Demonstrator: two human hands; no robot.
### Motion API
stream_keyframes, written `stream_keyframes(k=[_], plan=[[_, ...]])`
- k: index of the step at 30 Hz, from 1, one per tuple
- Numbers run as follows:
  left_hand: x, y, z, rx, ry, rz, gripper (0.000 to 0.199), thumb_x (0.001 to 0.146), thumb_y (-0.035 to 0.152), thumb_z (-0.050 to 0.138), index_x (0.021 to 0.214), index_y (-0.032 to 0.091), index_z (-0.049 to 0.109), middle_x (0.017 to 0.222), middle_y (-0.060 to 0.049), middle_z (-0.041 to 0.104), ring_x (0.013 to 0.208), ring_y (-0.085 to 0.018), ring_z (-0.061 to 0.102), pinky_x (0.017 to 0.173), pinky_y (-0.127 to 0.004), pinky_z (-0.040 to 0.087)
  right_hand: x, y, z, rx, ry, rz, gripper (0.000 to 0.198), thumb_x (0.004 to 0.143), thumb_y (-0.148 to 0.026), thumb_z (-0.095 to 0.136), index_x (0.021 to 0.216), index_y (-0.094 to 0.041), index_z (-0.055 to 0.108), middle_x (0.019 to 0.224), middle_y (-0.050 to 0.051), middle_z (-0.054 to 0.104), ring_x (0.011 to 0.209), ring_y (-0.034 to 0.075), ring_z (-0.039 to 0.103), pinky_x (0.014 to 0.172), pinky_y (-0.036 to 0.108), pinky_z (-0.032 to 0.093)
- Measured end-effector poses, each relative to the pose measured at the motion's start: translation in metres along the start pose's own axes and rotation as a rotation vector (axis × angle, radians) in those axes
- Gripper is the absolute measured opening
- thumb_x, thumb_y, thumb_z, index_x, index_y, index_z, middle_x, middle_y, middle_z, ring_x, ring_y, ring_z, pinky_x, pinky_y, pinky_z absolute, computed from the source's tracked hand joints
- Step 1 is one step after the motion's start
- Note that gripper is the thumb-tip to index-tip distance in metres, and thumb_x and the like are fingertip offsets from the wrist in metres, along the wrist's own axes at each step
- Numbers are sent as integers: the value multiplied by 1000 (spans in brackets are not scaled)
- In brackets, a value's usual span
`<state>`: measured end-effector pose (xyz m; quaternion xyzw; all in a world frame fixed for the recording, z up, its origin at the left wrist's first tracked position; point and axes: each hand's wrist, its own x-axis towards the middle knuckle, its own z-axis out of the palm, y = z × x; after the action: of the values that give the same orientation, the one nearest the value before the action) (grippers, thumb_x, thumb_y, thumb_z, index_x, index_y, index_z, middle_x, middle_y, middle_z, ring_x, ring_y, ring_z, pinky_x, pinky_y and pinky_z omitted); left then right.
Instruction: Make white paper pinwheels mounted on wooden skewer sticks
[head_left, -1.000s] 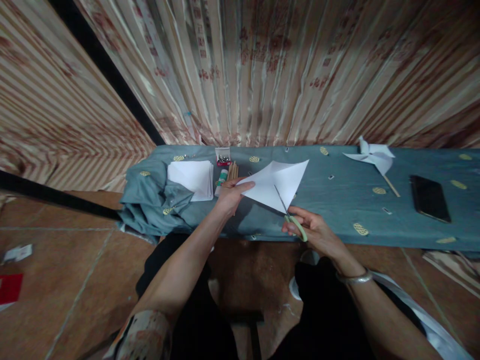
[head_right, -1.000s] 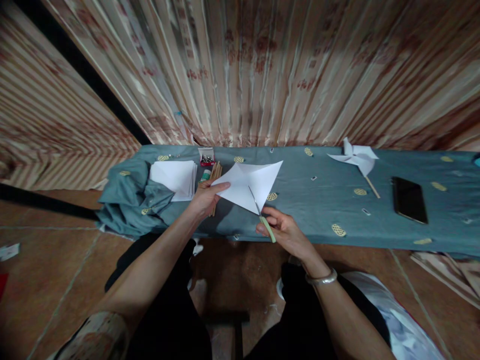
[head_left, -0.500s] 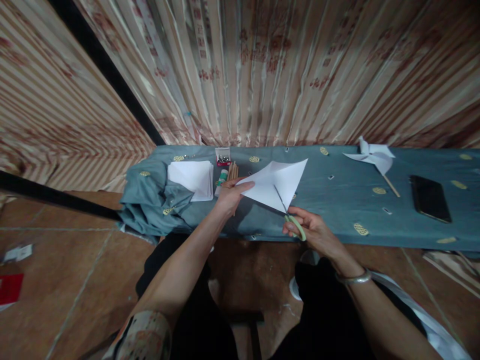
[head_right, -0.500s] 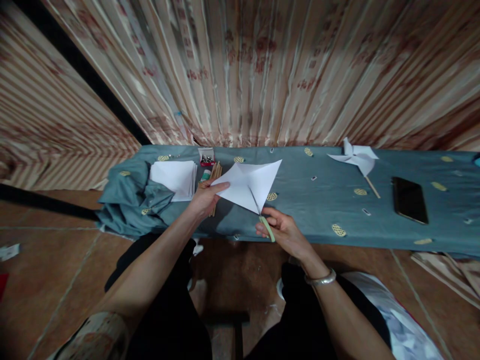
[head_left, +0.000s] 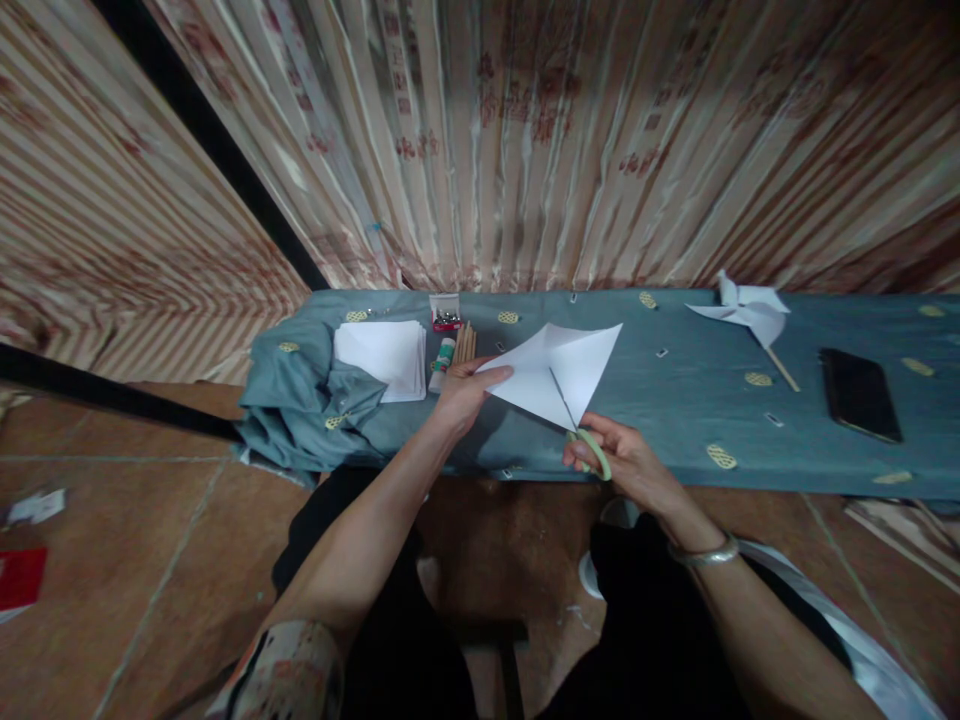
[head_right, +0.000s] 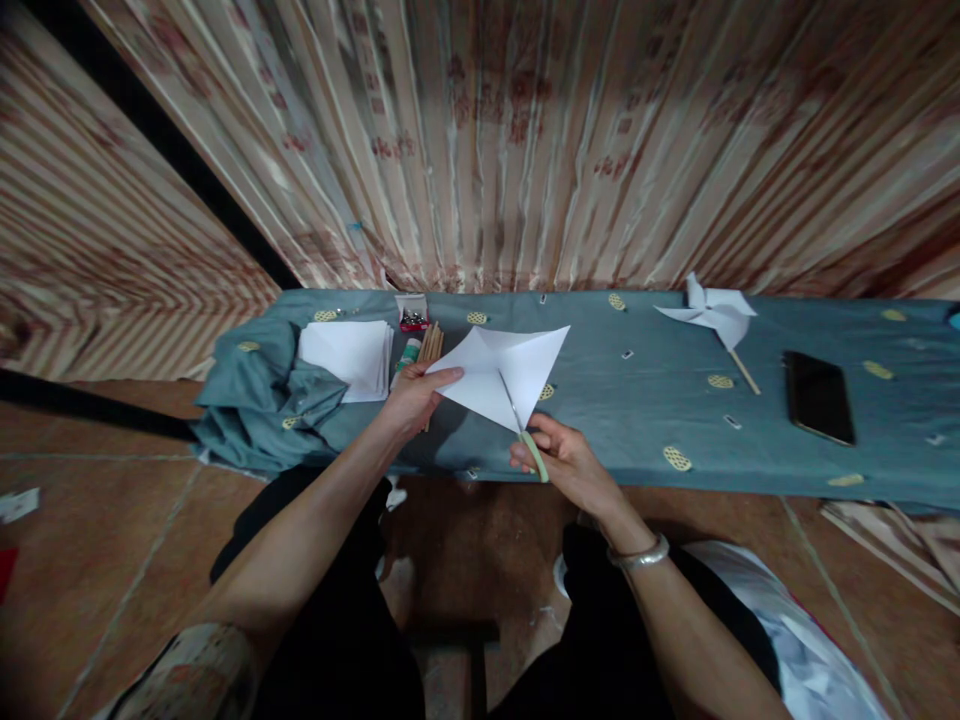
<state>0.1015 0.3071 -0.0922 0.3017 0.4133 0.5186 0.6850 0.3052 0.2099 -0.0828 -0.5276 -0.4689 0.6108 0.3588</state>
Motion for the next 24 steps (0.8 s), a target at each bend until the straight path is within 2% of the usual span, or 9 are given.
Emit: stream_keyframes(k=[8,15,24], plan=[[-2,-2,1,-14,-19,-7,37,41,25,91,73,13,76,70,-3,74,64,-16,66,71,-30,50,1,0,0,-24,6,-6,65,61,-66,79,103,-18,66,68,0,66,61,13,59,60,25,49],[-1,-2,0,-12,-12,-4,38,40,26,91,72,13,76,70,-3,73,63,-16,64,71,-31,50,1,2,2,-4,24,-12,54,61,-63,80,89,-20,63,65,-1,64,58,11,56,59,25,49],[0,-3,-2,4,-14,5,38,43,26,91,75,13,77,69,-4,73,63,-17,64,72,-32,49,1,-2,5,-39,10,-9,52,62,-68,76,77,-20,62,68,1,64,59,12,56,60,26,49]])
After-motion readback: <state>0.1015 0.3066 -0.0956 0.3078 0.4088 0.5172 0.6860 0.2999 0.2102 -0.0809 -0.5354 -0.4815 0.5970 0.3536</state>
